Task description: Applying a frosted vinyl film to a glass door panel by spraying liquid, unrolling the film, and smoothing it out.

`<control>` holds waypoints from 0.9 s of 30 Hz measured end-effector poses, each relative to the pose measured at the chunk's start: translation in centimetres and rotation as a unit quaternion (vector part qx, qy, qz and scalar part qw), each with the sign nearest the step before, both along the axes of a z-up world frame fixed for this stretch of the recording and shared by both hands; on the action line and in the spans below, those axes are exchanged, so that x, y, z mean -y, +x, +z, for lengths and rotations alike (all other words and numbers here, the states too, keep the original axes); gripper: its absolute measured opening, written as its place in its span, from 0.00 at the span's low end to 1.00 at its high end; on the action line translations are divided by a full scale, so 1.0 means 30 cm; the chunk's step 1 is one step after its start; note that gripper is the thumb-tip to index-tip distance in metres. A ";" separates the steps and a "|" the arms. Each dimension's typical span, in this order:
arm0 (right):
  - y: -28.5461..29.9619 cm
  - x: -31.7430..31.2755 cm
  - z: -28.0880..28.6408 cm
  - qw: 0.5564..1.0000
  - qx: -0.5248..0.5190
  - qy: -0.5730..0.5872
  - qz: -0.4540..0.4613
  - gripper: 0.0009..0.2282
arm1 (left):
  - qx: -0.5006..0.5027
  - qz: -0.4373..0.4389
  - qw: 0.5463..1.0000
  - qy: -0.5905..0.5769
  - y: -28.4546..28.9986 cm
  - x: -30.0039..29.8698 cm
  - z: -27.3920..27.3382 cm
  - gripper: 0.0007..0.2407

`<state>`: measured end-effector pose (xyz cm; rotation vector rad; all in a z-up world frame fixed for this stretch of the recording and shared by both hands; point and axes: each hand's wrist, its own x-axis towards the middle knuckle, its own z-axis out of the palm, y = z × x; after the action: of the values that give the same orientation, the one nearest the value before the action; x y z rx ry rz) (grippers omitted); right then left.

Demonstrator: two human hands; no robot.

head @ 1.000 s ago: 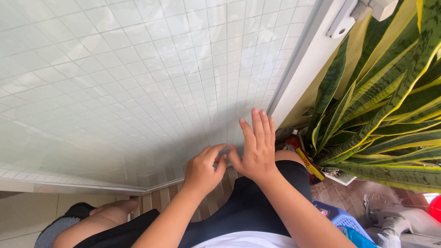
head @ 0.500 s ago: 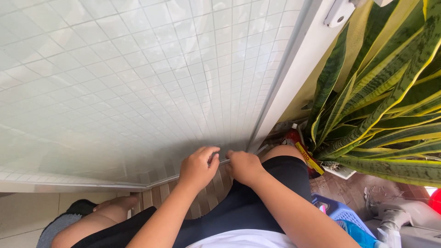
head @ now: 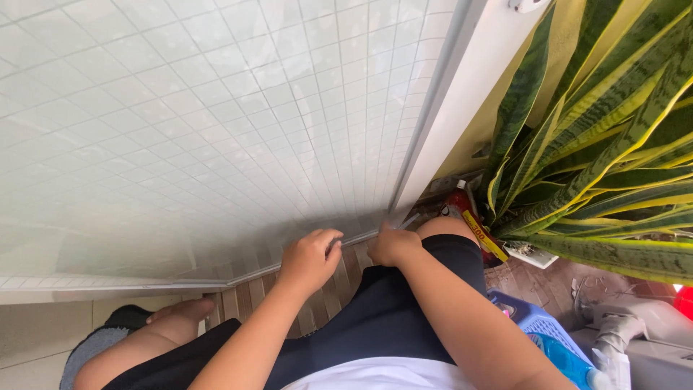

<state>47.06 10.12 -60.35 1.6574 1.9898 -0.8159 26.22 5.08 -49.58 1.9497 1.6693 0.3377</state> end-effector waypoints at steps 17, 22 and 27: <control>-0.046 0.076 0.233 0.990 -0.008 0.101 0.093 0.17 | -0.011 -0.056 0.996 -0.074 0.047 -0.045 0.027 0.13; -0.048 0.106 0.120 0.935 -0.014 0.335 0.115 0.05 | -0.016 -0.076 0.996 -0.040 0.056 -0.017 0.018 0.12; -0.023 0.047 0.360 0.657 -0.275 0.702 -0.006 0.08 | 0.057 -0.148 0.878 0.452 0.090 -0.069 0.020 0.18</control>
<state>46.38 8.72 -49.54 2.1887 3.4471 0.6832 28.93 7.14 -48.97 2.7104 1.1731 1.2586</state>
